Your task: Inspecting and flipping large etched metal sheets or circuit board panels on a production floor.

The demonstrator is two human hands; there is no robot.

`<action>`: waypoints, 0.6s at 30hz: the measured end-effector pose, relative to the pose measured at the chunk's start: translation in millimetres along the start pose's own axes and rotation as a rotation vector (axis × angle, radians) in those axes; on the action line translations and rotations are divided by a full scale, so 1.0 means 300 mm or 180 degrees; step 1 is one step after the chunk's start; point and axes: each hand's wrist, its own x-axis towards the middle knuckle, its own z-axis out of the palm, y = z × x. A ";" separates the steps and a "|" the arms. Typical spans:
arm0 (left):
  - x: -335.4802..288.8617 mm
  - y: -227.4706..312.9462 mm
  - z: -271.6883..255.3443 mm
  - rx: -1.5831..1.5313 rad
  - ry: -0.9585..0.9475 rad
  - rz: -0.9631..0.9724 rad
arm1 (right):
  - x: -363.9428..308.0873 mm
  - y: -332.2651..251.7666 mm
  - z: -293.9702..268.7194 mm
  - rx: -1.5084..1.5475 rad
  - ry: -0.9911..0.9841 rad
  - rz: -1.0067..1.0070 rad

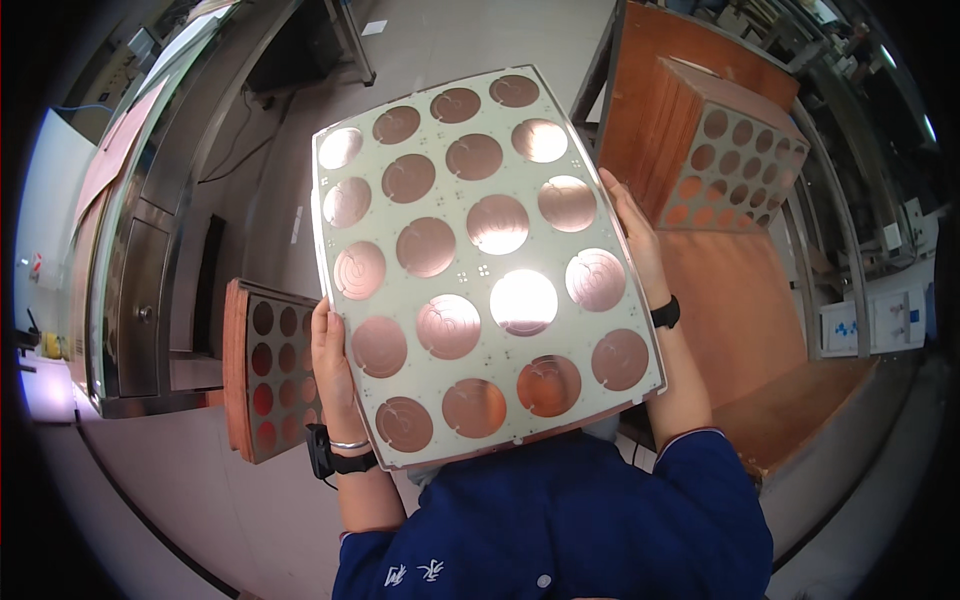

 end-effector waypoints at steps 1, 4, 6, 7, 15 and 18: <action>-0.001 0.000 0.006 0.0051 0.0006 0.0042 | -0.002 0.001 -0.002 0.0013 -0.0026 -0.0002; -0.002 -0.011 0.006 0.0015 -0.0031 0.0134 | -0.017 -0.008 -0.017 -0.1384 -0.0239 -0.0669; -0.005 -0.016 0.003 -0.0074 -0.0080 0.0189 | -0.022 -0.025 -0.017 -0.1755 -0.0463 -0.0869; -0.009 -0.018 0.004 -0.0175 -0.0099 0.0194 | -0.021 -0.023 -0.023 -0.1645 -0.0497 -0.0781; -0.040 -0.027 -0.011 -0.0540 -0.0268 0.0266 | -0.021 0.009 -0.048 -0.0363 -0.0412 -0.0391; -0.044 -0.034 -0.024 -0.0604 -0.0384 0.0285 | -0.034 0.004 -0.048 -0.0432 -0.0494 -0.0513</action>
